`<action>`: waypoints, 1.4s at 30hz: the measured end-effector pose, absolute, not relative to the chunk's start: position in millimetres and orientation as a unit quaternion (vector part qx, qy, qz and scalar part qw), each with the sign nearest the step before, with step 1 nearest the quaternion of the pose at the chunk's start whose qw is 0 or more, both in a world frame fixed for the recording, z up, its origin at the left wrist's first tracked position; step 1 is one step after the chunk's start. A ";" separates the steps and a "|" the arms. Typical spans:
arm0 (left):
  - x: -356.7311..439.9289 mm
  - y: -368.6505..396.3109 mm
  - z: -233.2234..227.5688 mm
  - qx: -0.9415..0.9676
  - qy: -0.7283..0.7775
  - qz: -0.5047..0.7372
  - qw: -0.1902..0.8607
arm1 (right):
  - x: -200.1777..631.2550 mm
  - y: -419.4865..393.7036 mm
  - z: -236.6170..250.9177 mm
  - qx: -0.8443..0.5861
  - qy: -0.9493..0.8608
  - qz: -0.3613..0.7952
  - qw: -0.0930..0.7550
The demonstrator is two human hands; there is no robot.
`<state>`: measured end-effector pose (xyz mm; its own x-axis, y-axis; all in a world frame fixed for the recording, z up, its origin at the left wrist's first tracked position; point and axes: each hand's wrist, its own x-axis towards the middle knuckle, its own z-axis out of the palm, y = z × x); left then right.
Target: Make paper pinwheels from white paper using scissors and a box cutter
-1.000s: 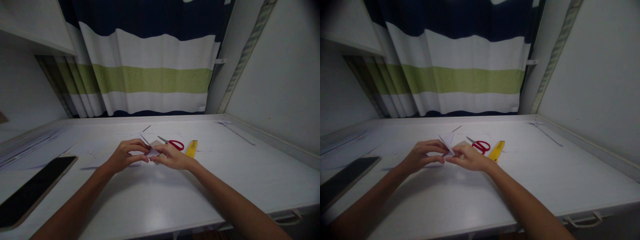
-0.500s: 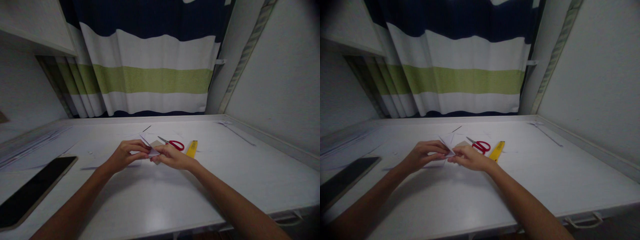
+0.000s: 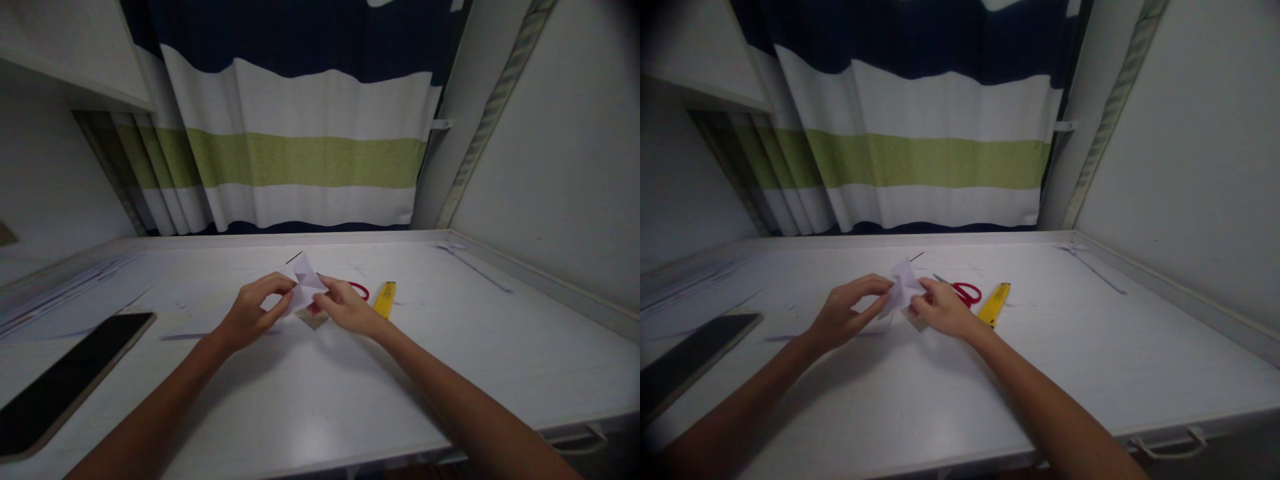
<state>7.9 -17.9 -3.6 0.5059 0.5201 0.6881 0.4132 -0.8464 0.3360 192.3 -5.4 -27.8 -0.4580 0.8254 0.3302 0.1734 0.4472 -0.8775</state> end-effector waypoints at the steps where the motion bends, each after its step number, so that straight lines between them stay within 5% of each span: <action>1: 8.4 -18.3 -3.7 0.853 0.283 0.433 0.068 | 191.8 -3.8 -27.7 -0.338 -0.727 0.417 0.428; 11: 18.8 -14.1 -10.3 0.614 0.407 0.594 0.323 | 181.5 -11.4 -25.2 -0.297 -0.616 0.555 0.473; 20: 23.5 -17.1 -12.9 0.650 0.397 0.524 0.382 | 180.0 -12.3 -26.7 -0.278 -0.627 0.534 0.494; 24: 22.5 -17.3 -10.1 0.668 0.434 0.493 0.351 | 198.4 2.7 -25.6 -0.344 -0.691 0.426 0.471; 27: 16.7 -13.7 -6.3 0.673 0.456 0.490 0.315 | 226.0 16.5 -23.6 -0.485 -0.745 0.203 0.411; 30: 10.0 -9.7 -3.3 0.682 0.464 0.486 0.290 | 246.9 24.6 -28.2 -0.595 -0.763 0.054 0.248; 34: 5.4 -7.2 -1.2 0.684 0.460 0.486 0.290 | 248.1 26.3 -40.1 -0.617 -0.777 0.046 0.116; 42: 0.5 -6.0 4.1 0.680 0.439 0.480 0.339 | 241.9 25.1 -41.6 -0.632 -0.764 0.049 0.119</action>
<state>0.5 -6.0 4.1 0.1547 0.9221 0.3548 0.2703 -0.3849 0.8825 241.9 25.1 -41.6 -0.1721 0.9777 0.1205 0.9543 0.1958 -0.2259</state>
